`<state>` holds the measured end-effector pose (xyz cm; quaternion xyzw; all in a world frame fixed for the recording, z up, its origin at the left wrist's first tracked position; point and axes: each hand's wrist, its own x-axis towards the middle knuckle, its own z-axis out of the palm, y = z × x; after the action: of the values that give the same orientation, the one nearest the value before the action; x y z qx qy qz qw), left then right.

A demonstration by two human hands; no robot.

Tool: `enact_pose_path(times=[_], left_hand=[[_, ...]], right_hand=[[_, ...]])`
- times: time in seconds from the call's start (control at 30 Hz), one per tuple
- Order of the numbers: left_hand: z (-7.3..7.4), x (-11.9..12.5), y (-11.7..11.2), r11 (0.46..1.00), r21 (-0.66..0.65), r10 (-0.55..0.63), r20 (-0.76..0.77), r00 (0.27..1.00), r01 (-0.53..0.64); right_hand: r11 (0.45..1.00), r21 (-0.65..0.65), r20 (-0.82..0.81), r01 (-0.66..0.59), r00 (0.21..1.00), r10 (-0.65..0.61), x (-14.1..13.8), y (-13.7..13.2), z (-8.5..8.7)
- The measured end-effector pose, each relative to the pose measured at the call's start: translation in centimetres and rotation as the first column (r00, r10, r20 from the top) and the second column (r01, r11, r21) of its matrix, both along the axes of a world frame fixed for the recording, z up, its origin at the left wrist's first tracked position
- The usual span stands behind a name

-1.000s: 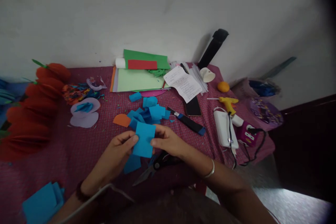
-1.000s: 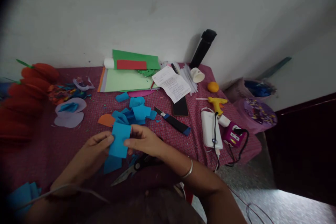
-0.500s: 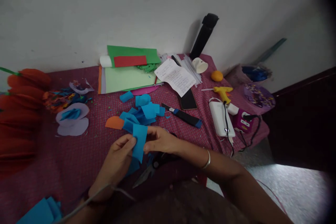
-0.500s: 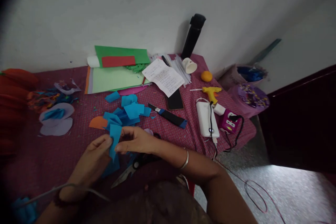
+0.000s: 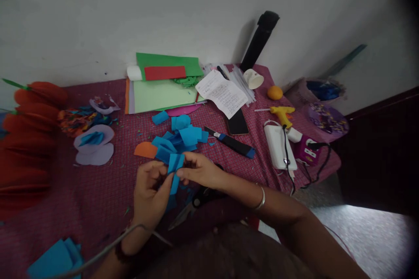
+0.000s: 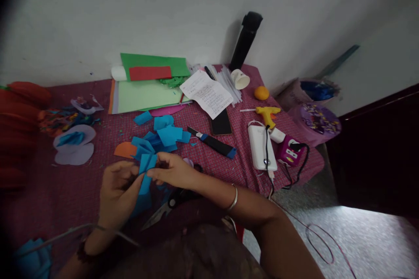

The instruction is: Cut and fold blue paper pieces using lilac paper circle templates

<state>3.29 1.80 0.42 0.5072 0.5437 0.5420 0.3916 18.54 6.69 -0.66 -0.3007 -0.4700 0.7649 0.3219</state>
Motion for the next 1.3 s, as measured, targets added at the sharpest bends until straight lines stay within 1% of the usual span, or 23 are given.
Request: enact_pose_path(times=[0.07, 0.13, 0.23, 0.3, 0.37, 0.43, 0.53, 0.7, 0.87, 0.97, 1.17, 1.3], left_hand=[[0.2, -0.3, 0.0, 0.997, 0.0, -0.078, -0.072, 0.994, 0.078], [0.5, -0.6, 0.1, 0.983, -0.072, -0.175, -0.075, 0.982, 0.169], [0.8, -1.1, 0.3, 0.956, -0.18, -0.231, 0.026, 0.973, 0.232], [0.7, -1.3, 0.3, 0.941, -0.21, -0.249, 0.109, 0.962, 0.267], [0.3, -1.3, 0.3, 0.933, -0.206, -0.255, 0.193, 0.947, 0.294], [0.0, -1.3, 0.2, 0.93, -0.206, -0.25, 0.259, 0.933, 0.306], [-0.4, -1.3, 0.2, 0.929, -0.204, -0.241, 0.303, 0.922, 0.31], [-0.6, -1.4, 0.3, 0.931, -0.157, -0.271, 0.31, 0.911, 0.331], [-1.0, -1.4, 0.1, 0.914, -0.172, -0.297, 0.332, 0.896, 0.367], [-1.4, -1.4, 0.0, 0.909, -0.156, -0.314, 0.355, 0.881, 0.387], [-1.7, -1.4, 0.2, 0.912, -0.146, -0.312, 0.36, 0.879, 0.384], [-1.1, -1.2, 0.2, 0.914, -0.191, -0.297, 0.283, 0.912, 0.357]], right_hand=[[1.0, -0.001, 0.003, 0.002, 1.0, -0.002, 0.0, 0.0, -0.3], [1.0, -0.001, -0.003, 0.007, 1.0, -0.007, 0.0, 0.0, -0.5], [1.0, 0.01, -0.022, 0.009, 1.0, -0.009, 0.0, 0.0, -0.6], [1.0, 0.021, -0.03, 0.003, 1.0, -0.002, 0.0, 0.0, -0.5], [1.0, 0.027, -0.034, -0.01, 0.999, 0.011, 0.1, -0.1, -0.4], [0.999, 0.029, -0.036, -0.024, 0.999, 0.025, 0.1, -0.1, -0.2], [0.999, 0.033, -0.039, -0.038, 0.998, 0.039, 0.2, -0.1, -0.1], [0.999, 0.031, -0.037, -0.029, 0.999, 0.03, 0.2, -0.2, 0.0], [0.999, 0.036, -0.039, -0.018, 0.999, 0.02, 0.1, -0.2, 0.0], [0.999, 0.037, -0.05, -0.022, 0.998, 0.023, 0.2, -0.2, 0.0], [0.999, 0.038, -0.065, -0.019, 0.998, 0.022, 0.3, -0.2, 0.2], [0.997, 0.068, -0.038, -0.023, 0.999, 0.026, 0.3, -0.1, 0.1]])
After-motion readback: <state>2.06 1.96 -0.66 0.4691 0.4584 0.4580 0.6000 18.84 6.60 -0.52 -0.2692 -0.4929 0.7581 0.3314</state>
